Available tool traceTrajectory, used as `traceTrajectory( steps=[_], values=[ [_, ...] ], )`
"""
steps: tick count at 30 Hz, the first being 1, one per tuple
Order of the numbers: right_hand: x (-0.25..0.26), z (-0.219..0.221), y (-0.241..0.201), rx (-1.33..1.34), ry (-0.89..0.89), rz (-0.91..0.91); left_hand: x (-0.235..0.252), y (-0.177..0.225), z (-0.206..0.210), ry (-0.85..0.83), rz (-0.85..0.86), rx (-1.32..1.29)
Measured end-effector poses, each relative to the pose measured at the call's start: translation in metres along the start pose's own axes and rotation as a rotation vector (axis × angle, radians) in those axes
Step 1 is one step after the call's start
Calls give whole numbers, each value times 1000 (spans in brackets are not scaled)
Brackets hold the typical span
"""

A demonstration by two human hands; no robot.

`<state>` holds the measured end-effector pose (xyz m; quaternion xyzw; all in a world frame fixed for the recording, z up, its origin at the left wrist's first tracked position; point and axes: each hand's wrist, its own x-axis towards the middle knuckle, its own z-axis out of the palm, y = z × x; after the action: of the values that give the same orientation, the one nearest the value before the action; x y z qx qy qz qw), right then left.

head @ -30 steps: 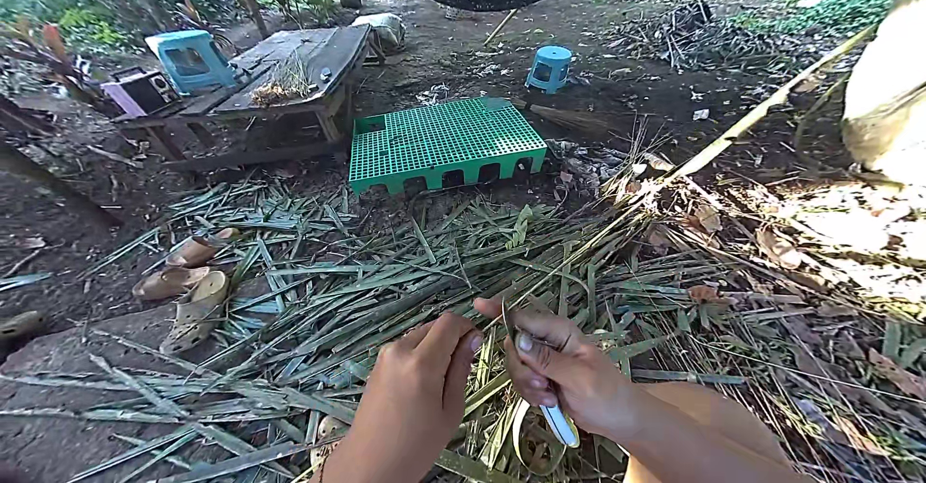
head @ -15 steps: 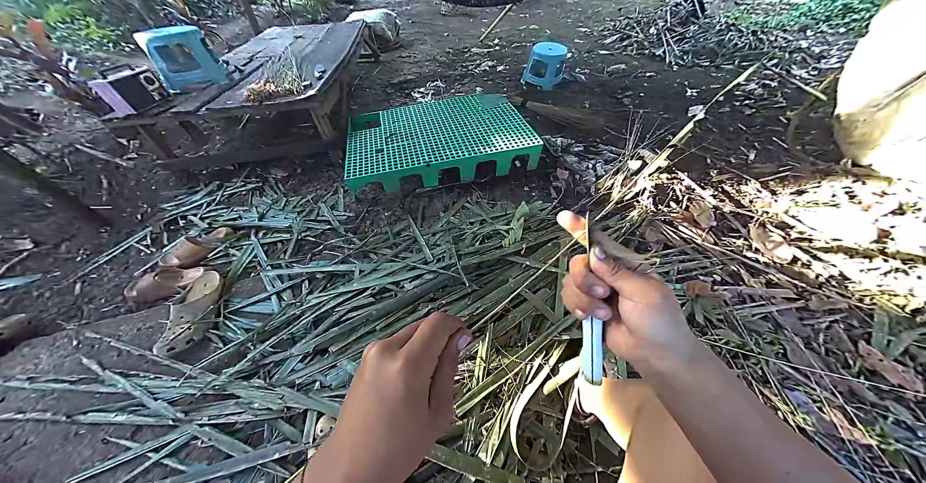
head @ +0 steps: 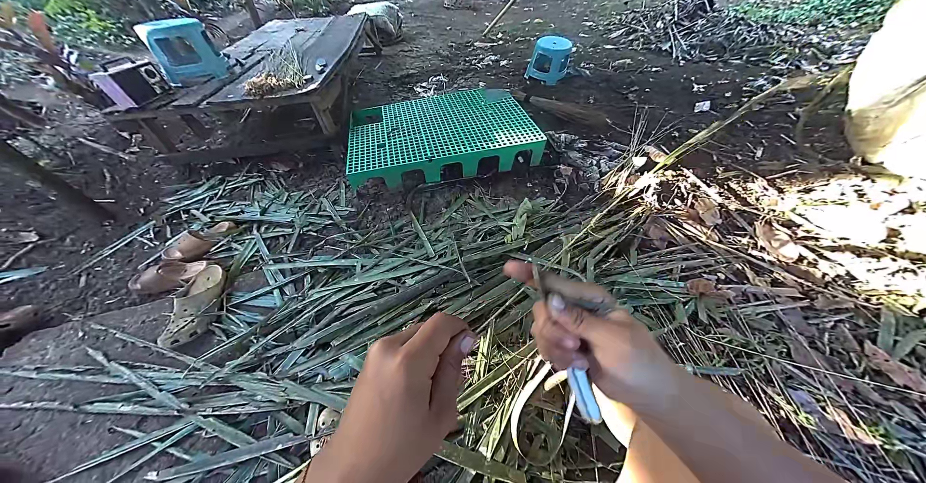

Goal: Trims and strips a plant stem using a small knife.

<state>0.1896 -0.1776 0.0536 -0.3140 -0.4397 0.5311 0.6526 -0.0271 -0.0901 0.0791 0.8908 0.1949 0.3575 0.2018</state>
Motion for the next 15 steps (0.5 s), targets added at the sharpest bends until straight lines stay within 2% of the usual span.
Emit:
traceTrajectory(
  steps=[3, 5, 11, 15],
  values=[
    [6, -18, -16, 41, 198, -50, -2, -3, -5, 19, -6, 34],
    [5, -19, -19, 43, 212, -48, -3, -5, -5, 41, -5, 66],
    [-9, 25, 11, -5, -167, 91, -4, 2, 6, 110, 102, 186],
    [-9, 29, 16, 4, -195, 52, -5, 5, 9, 158, 211, 242]
  ],
)
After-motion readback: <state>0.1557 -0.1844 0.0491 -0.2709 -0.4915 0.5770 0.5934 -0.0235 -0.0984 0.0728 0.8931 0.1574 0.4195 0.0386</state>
